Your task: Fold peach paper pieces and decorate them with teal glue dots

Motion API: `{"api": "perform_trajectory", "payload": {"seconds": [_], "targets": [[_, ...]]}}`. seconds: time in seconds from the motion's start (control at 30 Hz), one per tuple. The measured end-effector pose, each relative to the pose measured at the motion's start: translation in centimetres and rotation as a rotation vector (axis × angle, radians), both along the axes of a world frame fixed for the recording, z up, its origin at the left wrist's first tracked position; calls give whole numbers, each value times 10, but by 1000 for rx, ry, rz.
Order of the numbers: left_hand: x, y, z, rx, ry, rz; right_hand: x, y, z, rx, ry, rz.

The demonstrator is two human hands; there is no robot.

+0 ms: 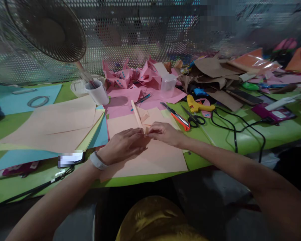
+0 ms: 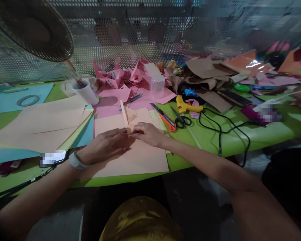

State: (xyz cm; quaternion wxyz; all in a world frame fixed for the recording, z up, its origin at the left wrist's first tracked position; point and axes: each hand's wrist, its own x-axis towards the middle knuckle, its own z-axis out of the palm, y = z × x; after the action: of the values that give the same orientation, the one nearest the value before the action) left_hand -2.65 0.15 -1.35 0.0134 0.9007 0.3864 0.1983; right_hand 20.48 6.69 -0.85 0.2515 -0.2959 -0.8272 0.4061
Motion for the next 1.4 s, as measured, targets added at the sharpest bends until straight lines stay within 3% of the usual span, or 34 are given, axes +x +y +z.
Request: {"api": "perform_trajectory", "payload": {"seconds": [0.23, 0.37, 0.53, 0.9, 1.17, 1.4], "targets": [[6, -3, 3, -74, 88, -26, -5, 7, -2, 9, -134, -149], [7, -4, 6, -111, 108, -14, -14, 0, -4, 130, -258, -281], [6, -4, 5, -114, 107, -12, -23, -4, 2, 248, -324, -340], [11, -6, 15, -115, 94, 58, -24, -8, -7, 340, -282, -348], [5, -3, 5, -54, 22, 130, -23, -9, -7, 422, -311, -303], [9, 0, 2, -85, 99, 143, -24, -7, -13, 512, -345, -304]]}}
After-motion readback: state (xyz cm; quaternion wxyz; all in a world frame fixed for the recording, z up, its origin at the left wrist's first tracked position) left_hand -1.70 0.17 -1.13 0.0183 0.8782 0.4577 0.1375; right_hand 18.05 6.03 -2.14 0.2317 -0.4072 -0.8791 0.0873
